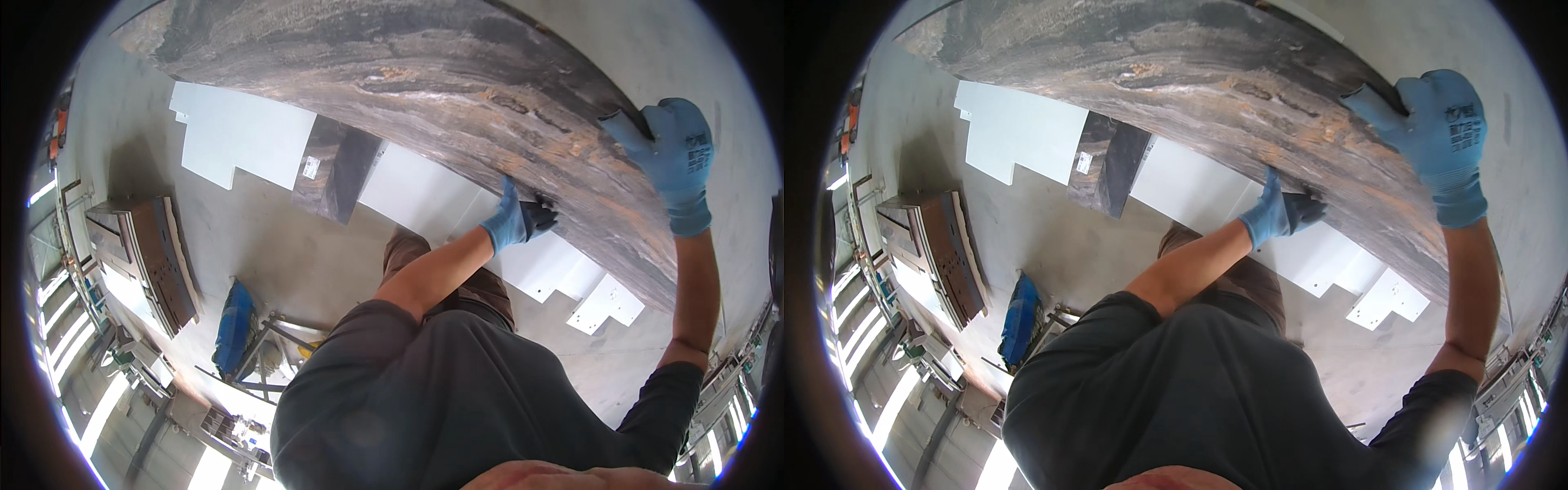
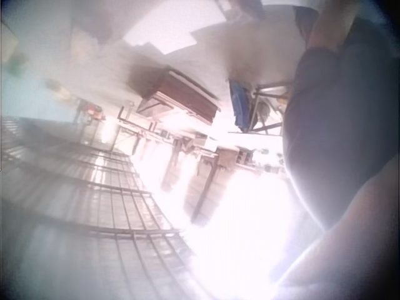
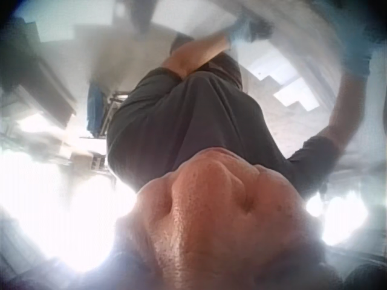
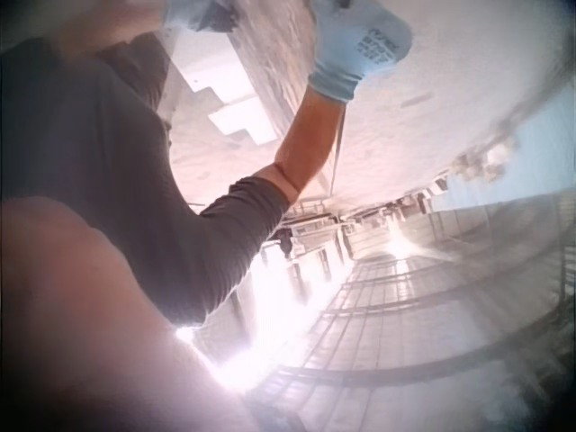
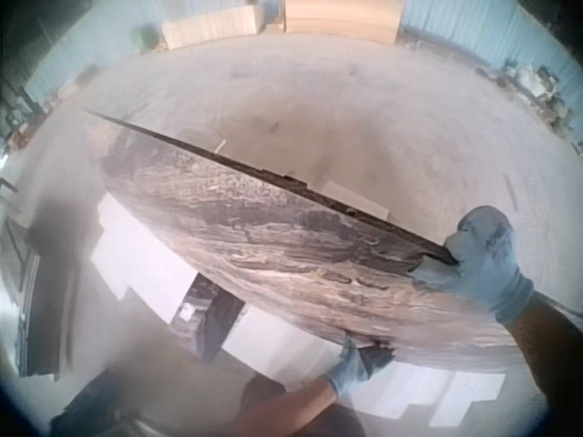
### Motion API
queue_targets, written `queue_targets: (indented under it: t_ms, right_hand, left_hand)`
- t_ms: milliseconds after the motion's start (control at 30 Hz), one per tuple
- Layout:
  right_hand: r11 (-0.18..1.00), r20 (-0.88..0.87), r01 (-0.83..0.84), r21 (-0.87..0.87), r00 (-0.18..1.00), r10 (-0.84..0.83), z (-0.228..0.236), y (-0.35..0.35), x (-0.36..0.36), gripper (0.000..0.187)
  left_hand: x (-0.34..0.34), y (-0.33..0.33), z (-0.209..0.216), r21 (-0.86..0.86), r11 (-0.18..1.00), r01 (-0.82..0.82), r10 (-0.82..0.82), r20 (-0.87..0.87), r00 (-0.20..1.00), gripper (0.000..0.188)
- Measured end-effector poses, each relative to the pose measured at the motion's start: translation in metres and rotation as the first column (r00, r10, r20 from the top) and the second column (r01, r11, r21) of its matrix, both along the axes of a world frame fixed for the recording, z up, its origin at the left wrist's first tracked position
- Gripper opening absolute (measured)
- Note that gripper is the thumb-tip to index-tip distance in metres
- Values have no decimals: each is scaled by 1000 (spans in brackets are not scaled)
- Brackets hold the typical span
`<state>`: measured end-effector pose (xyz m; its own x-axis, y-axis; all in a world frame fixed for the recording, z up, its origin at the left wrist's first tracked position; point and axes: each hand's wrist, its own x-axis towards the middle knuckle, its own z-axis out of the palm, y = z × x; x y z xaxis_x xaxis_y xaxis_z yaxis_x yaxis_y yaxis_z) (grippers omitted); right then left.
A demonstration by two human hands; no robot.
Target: The person wipes a large marble-patterned panel with a cloth, then moves it aside. They pick up white cabinet panels, wipe them with a cloth, and apply adhesive from a tube into pre-drilled holes on the panels. The person handles the panels and tools with gloved hands throughout.
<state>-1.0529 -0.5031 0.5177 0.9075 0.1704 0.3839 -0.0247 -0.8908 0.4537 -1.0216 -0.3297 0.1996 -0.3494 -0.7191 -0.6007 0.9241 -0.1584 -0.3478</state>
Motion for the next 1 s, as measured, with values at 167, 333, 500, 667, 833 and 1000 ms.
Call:
queue_targets:
  t_ms: [167,333,500,667,833,1000]
  right_hand:
    - [983,55,112,146,991,-121,11,44,-24,39]
    - [985,85,75,157,992,-89,27,97,-48,42]
    - [980,156,47,194,985,-78,33,171,-67,40]
    - [923,75,116,367,985,-153,26,262,-74,40]
    - [879,3,201,432,974,-225,2,368,-78,38]
    - [818,-242,271,507,956,-166,-36,457,-86,33]
  left_hand:
    - [44,66,61,69,994,-80,25,580,814,117]
    - [143,170,150,-418,821,-389,555,744,371,98]
    - [200,254,251,-391,749,-535,578,780,240,106]
    - [236,318,281,-347,796,-496,529,798,290,122]
    - [261,404,268,-442,816,-373,567,735,370,130]
    - [261,481,233,-306,847,-434,460,832,311,92]
